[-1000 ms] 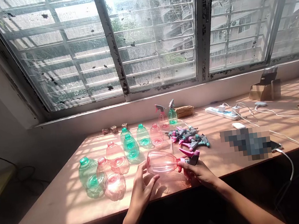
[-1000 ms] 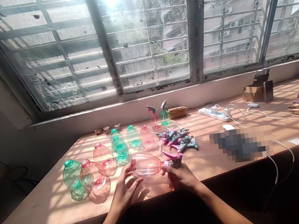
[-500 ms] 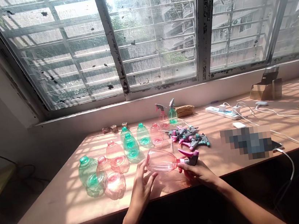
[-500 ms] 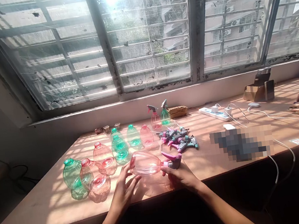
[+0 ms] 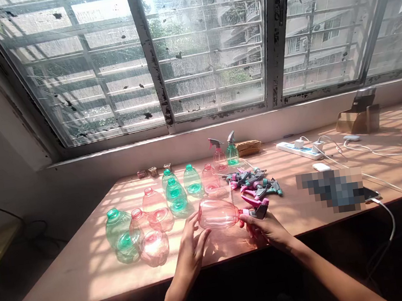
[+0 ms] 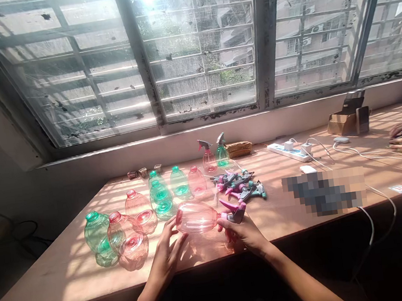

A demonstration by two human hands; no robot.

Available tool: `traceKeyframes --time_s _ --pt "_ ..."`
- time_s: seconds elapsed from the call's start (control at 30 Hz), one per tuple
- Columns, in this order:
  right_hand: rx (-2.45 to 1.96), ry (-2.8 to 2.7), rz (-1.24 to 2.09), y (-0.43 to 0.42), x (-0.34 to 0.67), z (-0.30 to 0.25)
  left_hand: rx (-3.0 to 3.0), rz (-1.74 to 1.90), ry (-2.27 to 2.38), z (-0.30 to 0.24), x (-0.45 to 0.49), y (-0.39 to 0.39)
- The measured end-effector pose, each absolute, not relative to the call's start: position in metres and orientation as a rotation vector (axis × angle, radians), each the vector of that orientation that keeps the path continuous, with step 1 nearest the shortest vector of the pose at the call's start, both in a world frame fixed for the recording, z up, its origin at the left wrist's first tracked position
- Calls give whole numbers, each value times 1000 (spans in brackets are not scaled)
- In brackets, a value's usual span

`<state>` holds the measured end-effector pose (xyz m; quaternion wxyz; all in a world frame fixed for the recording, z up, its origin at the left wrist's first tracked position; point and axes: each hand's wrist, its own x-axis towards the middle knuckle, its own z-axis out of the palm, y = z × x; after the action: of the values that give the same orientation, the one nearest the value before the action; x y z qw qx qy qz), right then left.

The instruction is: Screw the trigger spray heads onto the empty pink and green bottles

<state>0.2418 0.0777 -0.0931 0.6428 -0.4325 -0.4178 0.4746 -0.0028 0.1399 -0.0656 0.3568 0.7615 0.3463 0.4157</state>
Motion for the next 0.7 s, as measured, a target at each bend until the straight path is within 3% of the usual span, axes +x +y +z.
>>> traceKeyframes --time_s 0.7 --pt "-944 -945 1044 79 244 -96 2087 1029 904 -71 -3 144"
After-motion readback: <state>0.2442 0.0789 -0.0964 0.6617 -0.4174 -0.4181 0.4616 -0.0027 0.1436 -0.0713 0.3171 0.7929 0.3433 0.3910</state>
